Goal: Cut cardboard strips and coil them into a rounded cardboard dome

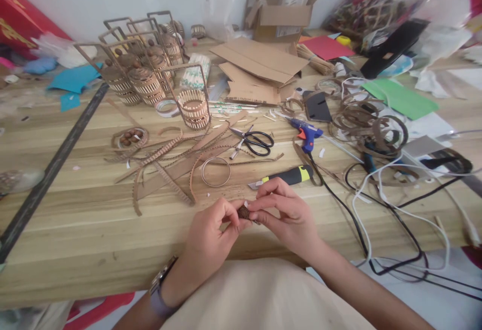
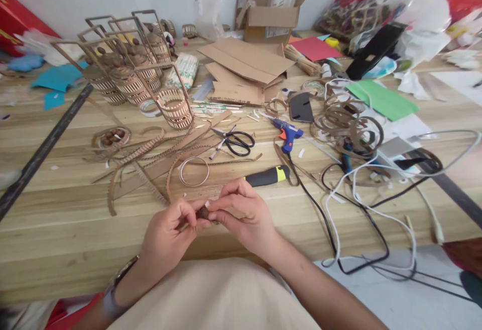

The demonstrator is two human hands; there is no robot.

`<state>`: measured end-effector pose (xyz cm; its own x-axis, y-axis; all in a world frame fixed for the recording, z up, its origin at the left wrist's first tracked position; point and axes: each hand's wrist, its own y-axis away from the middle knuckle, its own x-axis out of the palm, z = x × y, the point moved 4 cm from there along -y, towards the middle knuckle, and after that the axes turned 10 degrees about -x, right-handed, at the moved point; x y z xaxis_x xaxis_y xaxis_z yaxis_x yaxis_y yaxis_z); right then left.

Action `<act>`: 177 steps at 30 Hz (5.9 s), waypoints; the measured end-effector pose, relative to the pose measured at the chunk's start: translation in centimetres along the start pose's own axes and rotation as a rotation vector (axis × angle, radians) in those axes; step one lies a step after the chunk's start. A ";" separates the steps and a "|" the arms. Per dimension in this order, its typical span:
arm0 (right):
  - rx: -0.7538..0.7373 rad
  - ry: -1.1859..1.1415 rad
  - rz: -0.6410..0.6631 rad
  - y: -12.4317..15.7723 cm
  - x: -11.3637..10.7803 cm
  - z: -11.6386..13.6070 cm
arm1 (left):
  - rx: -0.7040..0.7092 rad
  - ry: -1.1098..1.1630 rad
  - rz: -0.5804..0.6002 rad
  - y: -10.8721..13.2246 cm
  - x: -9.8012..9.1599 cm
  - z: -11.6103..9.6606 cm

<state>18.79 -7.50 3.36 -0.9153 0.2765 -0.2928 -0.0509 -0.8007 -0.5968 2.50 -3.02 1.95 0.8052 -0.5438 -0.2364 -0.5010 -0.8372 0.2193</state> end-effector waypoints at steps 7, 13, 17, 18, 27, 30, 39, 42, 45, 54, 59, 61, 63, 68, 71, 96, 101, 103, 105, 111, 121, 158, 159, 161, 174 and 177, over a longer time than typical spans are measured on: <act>-0.042 0.100 0.125 -0.1 0.0 0.4 | 0.202 -0.251 -0.007 0.1 -0.3 -1.4; 0.064 0.073 0.143 0.1 0.9 0.4 | 0.490 -0.534 -0.177 0.5 -0.1 -1.9; 0.142 0.088 0.001 0.4 1.5 0.2 | 0.655 -0.638 -0.238 0.9 0.2 -2.0; 0.139 0.086 -0.038 0.5 1.6 0.3 | 0.665 -0.629 -0.241 0.9 0.2 -2.1; 0.010 0.042 -0.112 0.3 1.2 1.5 | 0.312 -0.079 -0.147 0.2 -0.9 -1.9; -0.015 0.060 -0.123 0.4 1.1 1.6 | 0.366 -0.054 -0.189 0.1 -1.2 -2.3; -0.154 0.114 -0.002 0.0 0.7 2.3 | 0.388 -0.029 -0.159 0.4 -1.4 -2.5; -0.186 0.155 0.038 0.0 0.7 2.3 | 0.338 -0.011 -0.151 0.4 -1.4 -2.1; -0.210 0.205 0.069 0.2 0.9 2.1 | 0.219 0.102 -0.121 0.2 -1.3 -1.7; -0.142 0.199 0.185 0.2 1.5 1.5 | -0.173 0.484 0.001 -0.6 -0.5 -0.6; -0.103 0.150 0.117 0.2 1.3 1.5 | -0.212 0.631 0.072 -0.9 0.0 -0.2; -0.096 0.178 0.094 0.2 1.2 1.5 | -0.216 0.666 0.116 -1.1 0.2 -0.4; -0.111 0.208 0.105 0.1 1.2 1.6 | -0.224 0.682 0.156 -1.2 0.2 -0.6; -0.145 0.239 0.303 -0.5 1.3 1.9 | -0.267 0.658 0.218 -1.1 -0.1 -0.5; -0.127 0.214 0.419 -0.9 1.2 2.1 | -0.300 0.614 0.259 -1.1 -0.1 -0.3; -0.042 0.393 0.098 -0.9 0.7 3.4 | -0.260 0.608 0.016 -1.1 -0.2 0.2; -0.054 0.393 0.119 -0.9 0.6 3.2 | -0.265 0.619 0.015 -1.1 -0.3 0.2; -0.071 0.390 0.122 -0.9 0.6 3.3 | -0.278 0.625 0.019 -1.0 -0.3 0.2; -0.083 0.385 0.123 -0.9 0.5 3.3 | -0.289 0.629 0.025 -1.0 -0.3 0.1; -0.110 0.380 0.146 -1.0 0.6 3.5 | -0.301 0.630 0.020 -1.0 -0.3 0.1; -0.126 0.403 0.144 -0.8 0.8 3.4 | -0.304 0.654 0.029 -0.8 -0.2 0.2; -0.154 0.459 0.169 -0.7 1.1 3.4 | -0.321 0.718 0.017 -0.9 0.2 0.5; -0.144 0.449 0.163 -0.6 1.1 3.3 | -0.322 0.720 0.009 -0.9 0.2 0.5; -0.147 0.448 0.152 -0.5 1.1 3.4 | -0.321 0.717 -0.012 -1.0 0.1 0.5; -0.199 0.619 0.106 -0.6 1.2 3.8 | -0.280 0.545 -0.092 -0.8 0.0 0.2; -0.205 0.677 0.137 -0.5 1.2 3.7 | -0.272 0.540 -0.089 -0.8 0.0 0.1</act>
<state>16.23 -8.69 6.06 -0.4562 0.5028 -0.7342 0.1837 -0.7541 -0.6306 2.88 -2.41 1.67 0.9230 -0.3064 0.2328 -0.3826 -0.7944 0.4717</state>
